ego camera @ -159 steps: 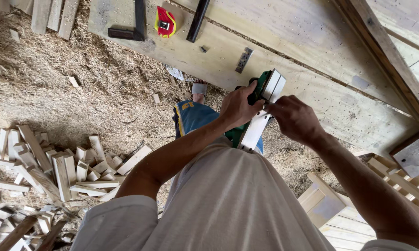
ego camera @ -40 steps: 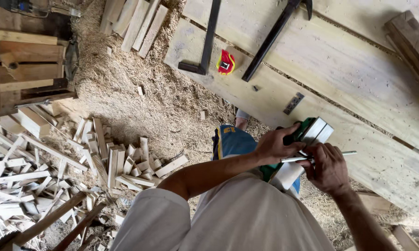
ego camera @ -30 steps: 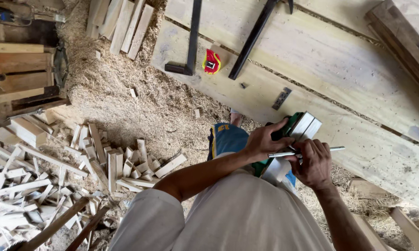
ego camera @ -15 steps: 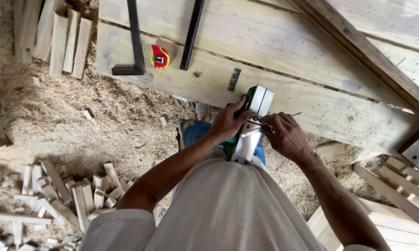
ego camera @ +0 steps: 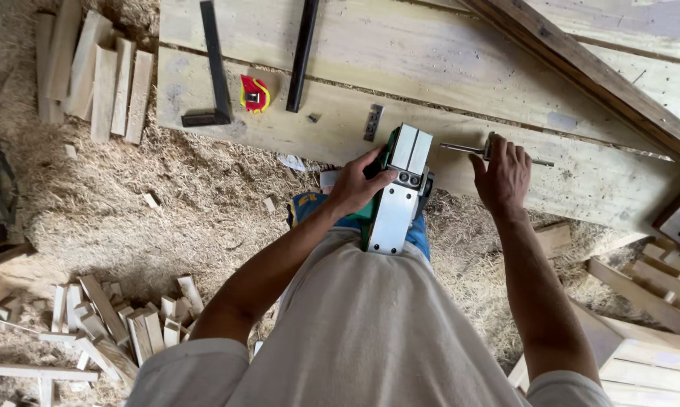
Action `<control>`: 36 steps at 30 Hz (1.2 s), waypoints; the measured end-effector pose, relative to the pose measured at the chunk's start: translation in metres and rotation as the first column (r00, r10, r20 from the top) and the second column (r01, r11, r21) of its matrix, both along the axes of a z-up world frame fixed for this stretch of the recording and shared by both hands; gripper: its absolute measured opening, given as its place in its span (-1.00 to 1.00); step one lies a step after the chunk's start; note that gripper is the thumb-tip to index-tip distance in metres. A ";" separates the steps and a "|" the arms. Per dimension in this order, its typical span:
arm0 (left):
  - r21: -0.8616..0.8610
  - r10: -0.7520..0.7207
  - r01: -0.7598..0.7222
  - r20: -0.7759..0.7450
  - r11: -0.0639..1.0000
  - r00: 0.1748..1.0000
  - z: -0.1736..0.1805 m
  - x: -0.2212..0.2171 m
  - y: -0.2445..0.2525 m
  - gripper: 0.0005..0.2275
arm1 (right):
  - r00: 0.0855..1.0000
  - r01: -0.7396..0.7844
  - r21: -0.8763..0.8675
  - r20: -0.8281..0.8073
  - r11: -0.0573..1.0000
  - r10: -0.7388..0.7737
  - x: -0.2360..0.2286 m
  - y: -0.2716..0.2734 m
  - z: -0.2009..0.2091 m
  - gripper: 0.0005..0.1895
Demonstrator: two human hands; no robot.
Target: The person uses a screwdriver and their hands to adjust the blade assembly and metal components of a hand planer on a wooden workbench.
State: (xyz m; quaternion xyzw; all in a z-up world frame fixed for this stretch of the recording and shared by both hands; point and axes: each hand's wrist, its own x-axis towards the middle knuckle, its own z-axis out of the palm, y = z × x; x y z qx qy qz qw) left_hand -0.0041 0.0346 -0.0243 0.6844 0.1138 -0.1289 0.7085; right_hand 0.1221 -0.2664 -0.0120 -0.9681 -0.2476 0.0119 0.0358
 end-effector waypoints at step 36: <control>0.371 -0.022 -0.070 0.236 0.926 0.971 0.030 -0.011 0.035 -0.67 | 0.689 0.705 0.598 -0.705 0.381 -0.168 -0.105 0.096 -0.018 -0.63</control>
